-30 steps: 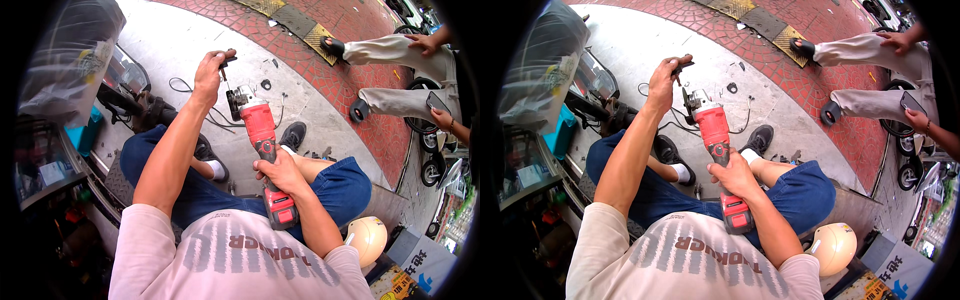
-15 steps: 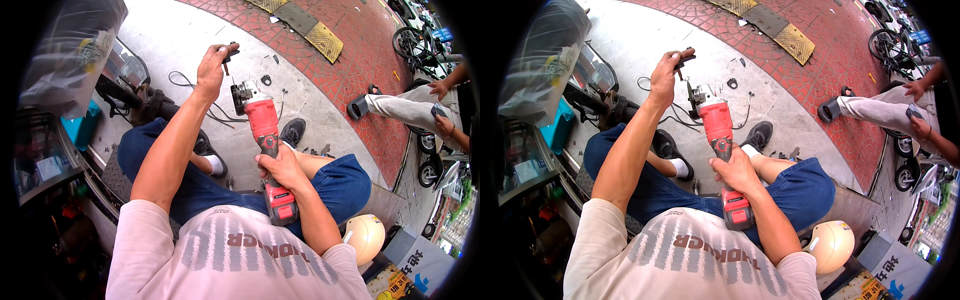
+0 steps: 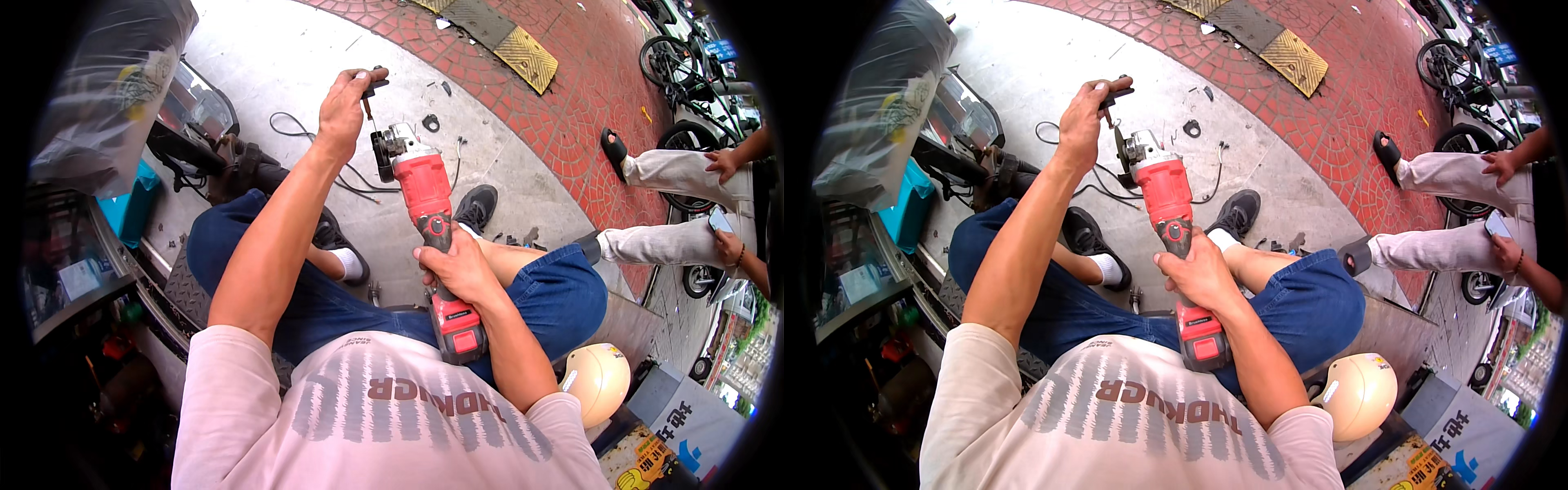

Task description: The person uses a handheld power grinder to smooth or sharpen a small metal component, holding the part steady while applying the spinning disc to the metal edge, producing sparks.

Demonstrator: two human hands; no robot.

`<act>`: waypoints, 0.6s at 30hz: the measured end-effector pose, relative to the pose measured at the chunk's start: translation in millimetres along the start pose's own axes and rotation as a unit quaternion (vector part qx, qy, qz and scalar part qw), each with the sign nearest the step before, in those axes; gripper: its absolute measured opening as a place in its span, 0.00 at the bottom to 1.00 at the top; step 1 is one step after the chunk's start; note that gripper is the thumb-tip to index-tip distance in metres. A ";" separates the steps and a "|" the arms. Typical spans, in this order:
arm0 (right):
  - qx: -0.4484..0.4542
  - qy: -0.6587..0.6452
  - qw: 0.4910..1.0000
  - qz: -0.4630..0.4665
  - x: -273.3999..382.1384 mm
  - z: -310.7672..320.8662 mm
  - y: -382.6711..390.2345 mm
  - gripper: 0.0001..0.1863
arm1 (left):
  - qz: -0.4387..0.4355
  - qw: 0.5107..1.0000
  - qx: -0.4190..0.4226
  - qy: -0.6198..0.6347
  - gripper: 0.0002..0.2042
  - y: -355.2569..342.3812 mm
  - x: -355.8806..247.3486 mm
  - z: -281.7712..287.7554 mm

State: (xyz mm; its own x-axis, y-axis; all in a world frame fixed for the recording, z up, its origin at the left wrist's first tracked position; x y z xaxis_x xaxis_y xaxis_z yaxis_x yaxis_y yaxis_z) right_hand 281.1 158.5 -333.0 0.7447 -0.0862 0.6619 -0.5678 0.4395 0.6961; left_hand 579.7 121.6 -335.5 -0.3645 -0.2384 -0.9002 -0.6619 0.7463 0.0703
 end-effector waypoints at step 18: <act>-0.001 0.002 1.000 0.001 -2.6 -0.6 -1.0 0.21 | 0.006 0.999 -0.024 0.022 0.18 -0.3 1.8 4.1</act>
State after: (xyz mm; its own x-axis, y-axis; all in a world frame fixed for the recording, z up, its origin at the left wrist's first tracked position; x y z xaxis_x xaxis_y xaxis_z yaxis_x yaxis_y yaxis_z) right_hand 279.9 158.8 -335.6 0.7452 -0.0825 0.6617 -0.5680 0.4413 0.6947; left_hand 581.9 123.4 -338.9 -0.3995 -0.2578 -0.8797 -0.6873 0.7193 0.1013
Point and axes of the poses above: each hand's wrist, its own y-axis away from the middle knuckle, its own z-axis out of the back of the hand, x = y × z, the point moved 10 cm from there along -y, towards the middle knuckle, and after that the axes turned 14 degrees about y, right-handed, at the moved point
